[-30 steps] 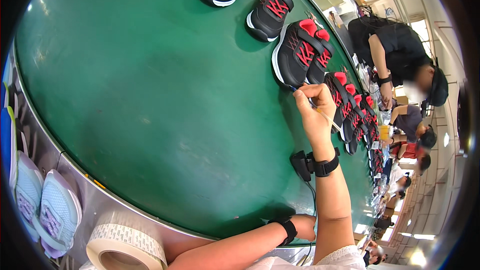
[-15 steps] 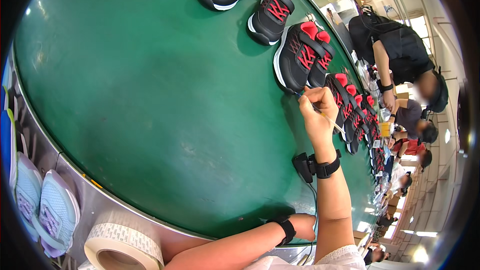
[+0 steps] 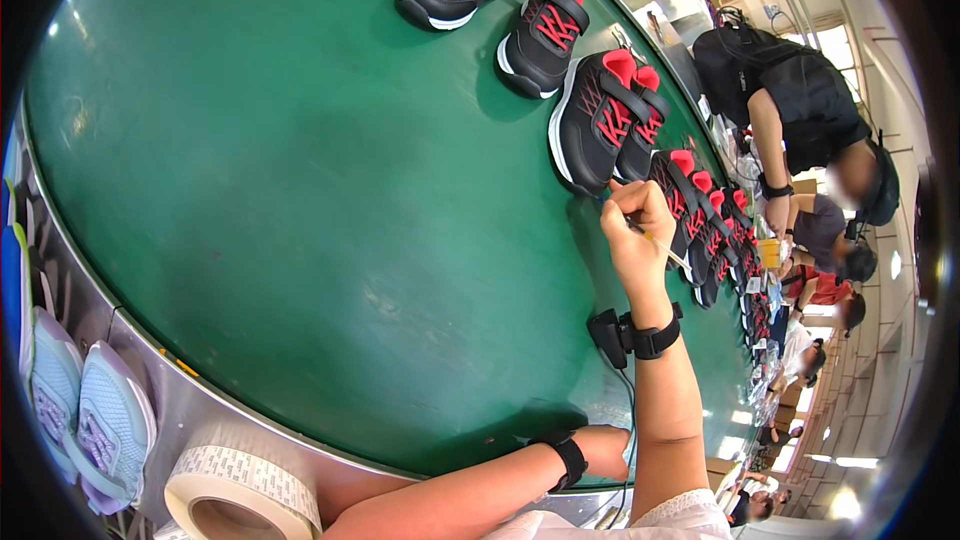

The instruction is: The person uses a small brush to scrub the white sole of a black and red sneaker on a green conveyor belt. The person repeatedly scrubs the same area of the shoe's sole while other workers are visible in the background.

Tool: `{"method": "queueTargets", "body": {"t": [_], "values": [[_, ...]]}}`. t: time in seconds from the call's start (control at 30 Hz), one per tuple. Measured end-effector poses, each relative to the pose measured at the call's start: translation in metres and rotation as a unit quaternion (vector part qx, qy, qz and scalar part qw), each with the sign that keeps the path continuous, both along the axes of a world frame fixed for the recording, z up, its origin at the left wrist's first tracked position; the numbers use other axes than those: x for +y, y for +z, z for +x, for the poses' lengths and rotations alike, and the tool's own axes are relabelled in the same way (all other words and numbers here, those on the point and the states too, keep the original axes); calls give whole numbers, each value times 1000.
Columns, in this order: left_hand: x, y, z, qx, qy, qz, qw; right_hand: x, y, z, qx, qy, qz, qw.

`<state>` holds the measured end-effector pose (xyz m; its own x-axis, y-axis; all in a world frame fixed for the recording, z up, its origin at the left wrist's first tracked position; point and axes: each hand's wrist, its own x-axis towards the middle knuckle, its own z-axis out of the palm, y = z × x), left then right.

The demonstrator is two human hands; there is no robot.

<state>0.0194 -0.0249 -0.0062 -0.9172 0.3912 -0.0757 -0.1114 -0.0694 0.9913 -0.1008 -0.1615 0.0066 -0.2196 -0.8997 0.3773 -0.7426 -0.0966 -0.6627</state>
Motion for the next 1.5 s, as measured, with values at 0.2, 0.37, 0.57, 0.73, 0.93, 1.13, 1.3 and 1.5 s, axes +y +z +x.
{"method": "queueTargets", "body": {"t": [0.2, 0.37, 0.57, 0.73, 0.93, 1.13, 1.3, 1.5], "values": [[5, -4, -2, 2, 4, 5, 1000, 5, 8, -2, -30, -12, -1, 999], [6, -12, 0, -3, 14, 2, 1000, -26, 33, 22, -62, -18, -38, 997], [8, -7, -3, -12, 10, 17, 1000, -79, 28, 20, -74, -21, 20, 997], [10, -9, -6, -8, 4, 28, 1000, -90, 16, 28, -83, -23, 49, 995], [12, -10, -7, 0, 5, 23, 1000, -87, 10, 27, -63, -36, 48, 996], [9, -8, -6, -7, 5, 13, 1000, -86, 10, 26, -57, -51, 46, 996], [5, -5, -3, -17, 6, 16, 1000, -85, 6, 18, -36, -54, 33, 997], [2, -4, -2, -30, -10, 27, 999, -79, 8, 14, -70, -61, 27, 995]]}}
